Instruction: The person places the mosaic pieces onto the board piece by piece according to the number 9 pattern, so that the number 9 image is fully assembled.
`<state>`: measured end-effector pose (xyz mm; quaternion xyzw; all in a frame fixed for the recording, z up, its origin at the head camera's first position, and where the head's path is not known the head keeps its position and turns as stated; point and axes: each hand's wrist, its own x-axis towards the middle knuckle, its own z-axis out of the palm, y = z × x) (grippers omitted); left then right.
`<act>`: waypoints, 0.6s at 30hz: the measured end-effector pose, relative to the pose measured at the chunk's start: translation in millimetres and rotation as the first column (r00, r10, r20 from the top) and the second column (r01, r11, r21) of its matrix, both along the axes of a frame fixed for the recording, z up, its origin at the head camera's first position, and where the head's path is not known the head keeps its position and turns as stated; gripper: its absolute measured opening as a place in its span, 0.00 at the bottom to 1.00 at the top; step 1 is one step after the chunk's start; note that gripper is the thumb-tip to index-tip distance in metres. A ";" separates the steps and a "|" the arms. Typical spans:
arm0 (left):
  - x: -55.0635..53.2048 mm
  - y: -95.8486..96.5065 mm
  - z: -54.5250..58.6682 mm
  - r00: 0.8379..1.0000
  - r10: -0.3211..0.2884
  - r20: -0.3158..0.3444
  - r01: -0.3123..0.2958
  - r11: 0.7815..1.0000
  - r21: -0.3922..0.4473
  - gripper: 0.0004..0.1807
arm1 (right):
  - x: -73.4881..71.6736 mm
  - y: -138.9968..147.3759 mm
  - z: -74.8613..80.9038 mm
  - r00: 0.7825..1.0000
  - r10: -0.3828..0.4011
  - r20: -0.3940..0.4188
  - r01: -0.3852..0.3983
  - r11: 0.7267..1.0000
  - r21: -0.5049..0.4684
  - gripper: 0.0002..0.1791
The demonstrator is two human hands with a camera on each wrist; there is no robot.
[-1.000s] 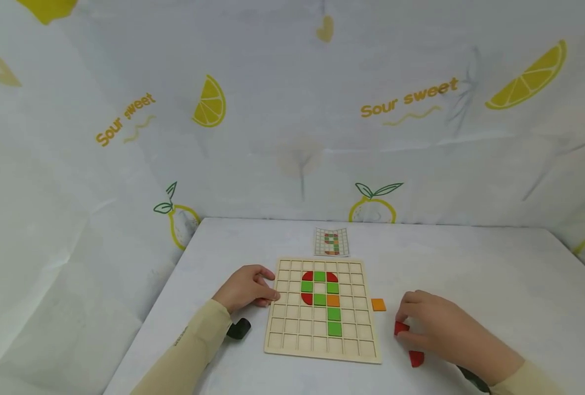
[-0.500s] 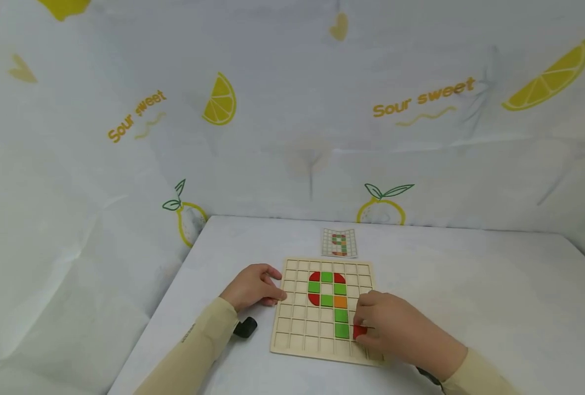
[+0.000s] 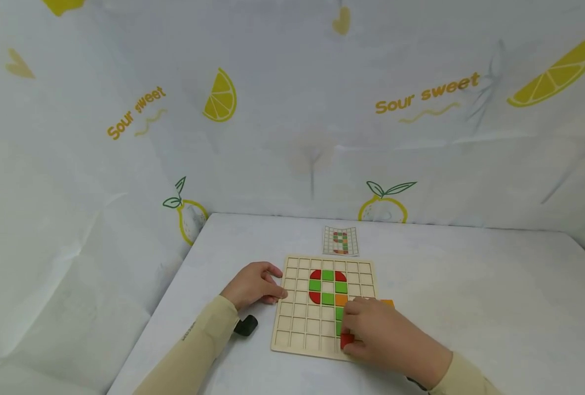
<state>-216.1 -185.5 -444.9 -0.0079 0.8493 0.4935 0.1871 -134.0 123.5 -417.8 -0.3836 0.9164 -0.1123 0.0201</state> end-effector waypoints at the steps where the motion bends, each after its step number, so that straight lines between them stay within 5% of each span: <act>1: -0.1 -0.3 0.1 1.000 0.001 0.000 -0.001 1.000 0.001 0.27 | 0.1 -0.9 0.2 1.000 -0.002 0.003 0.002 1.000 0.007 0.10; 18: -1.4 -0.8 -2.3 1.000 -0.002 -0.002 0.002 1.000 0.006 0.26 | 1.3 -7.4 -5.7 1.000 -0.015 0.017 0.015 0.999 0.042 0.05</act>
